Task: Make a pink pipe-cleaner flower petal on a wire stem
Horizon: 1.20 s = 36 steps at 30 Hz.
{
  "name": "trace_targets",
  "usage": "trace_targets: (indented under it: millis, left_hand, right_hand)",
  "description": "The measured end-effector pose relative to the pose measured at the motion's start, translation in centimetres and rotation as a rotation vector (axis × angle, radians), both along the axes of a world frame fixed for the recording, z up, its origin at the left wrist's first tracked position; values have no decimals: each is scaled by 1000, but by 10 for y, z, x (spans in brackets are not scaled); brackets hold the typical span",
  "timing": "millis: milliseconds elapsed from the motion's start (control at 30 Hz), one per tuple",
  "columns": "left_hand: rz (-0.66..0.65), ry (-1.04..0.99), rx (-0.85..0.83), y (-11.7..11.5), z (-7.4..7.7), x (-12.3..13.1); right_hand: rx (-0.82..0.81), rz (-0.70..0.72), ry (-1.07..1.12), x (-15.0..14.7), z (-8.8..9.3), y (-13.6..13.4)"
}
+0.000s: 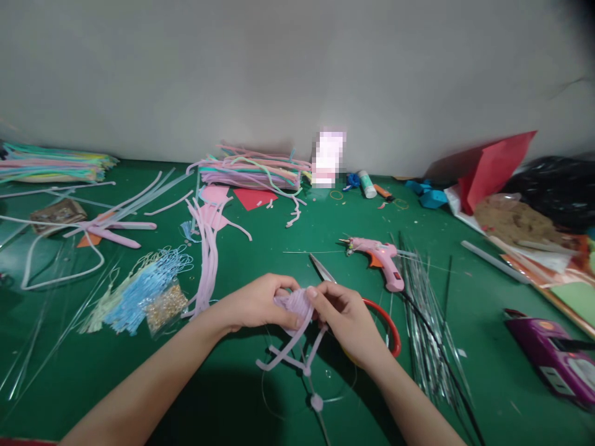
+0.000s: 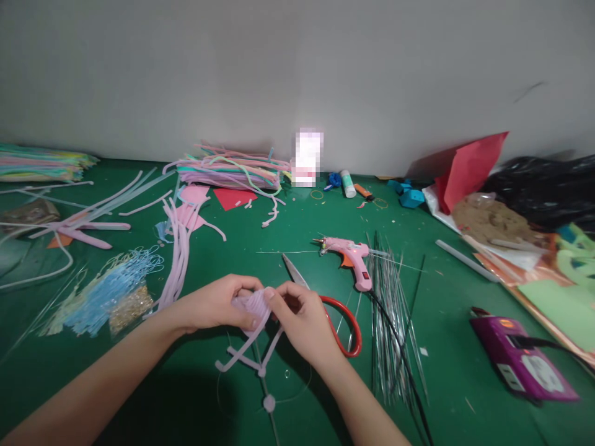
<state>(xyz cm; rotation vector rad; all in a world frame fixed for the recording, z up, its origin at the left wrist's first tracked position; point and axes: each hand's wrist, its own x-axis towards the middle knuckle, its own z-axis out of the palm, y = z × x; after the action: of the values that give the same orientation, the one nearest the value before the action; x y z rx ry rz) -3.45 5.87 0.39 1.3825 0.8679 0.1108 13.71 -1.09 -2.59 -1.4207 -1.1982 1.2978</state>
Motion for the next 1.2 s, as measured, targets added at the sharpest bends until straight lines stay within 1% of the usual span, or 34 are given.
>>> trace_targets:
  millis: [167, 333, 533, 700, 933, 1100, 1200]
  left_hand:
    - [4, 22, -26, -2, 2, 1]
    - [-13, 4, -8, -4, -1, 0]
    - [-36, 6, 5, -3, 0, 0]
    - [-34, -2, -18, -4, -1, 1]
    - [-25, -16, -43, -5, -2, 3]
    - [48, -93, -74, -5, -5, 3]
    - [97, -134, -49, -3, -5, 3]
  right_hand:
    - [42, -18, -119, -1, 2, -1]
    - [97, -29, -203, -1, 1, -1]
    - [76, -21, -183, -1, 2, -1]
    - [61, 10, -156, -3, 3, 0]
    - [97, -43, -179, -2, 3, -2]
    - [147, -100, -180, -1, 6, -1]
    - [143, -127, -162, -1, 6, -1]
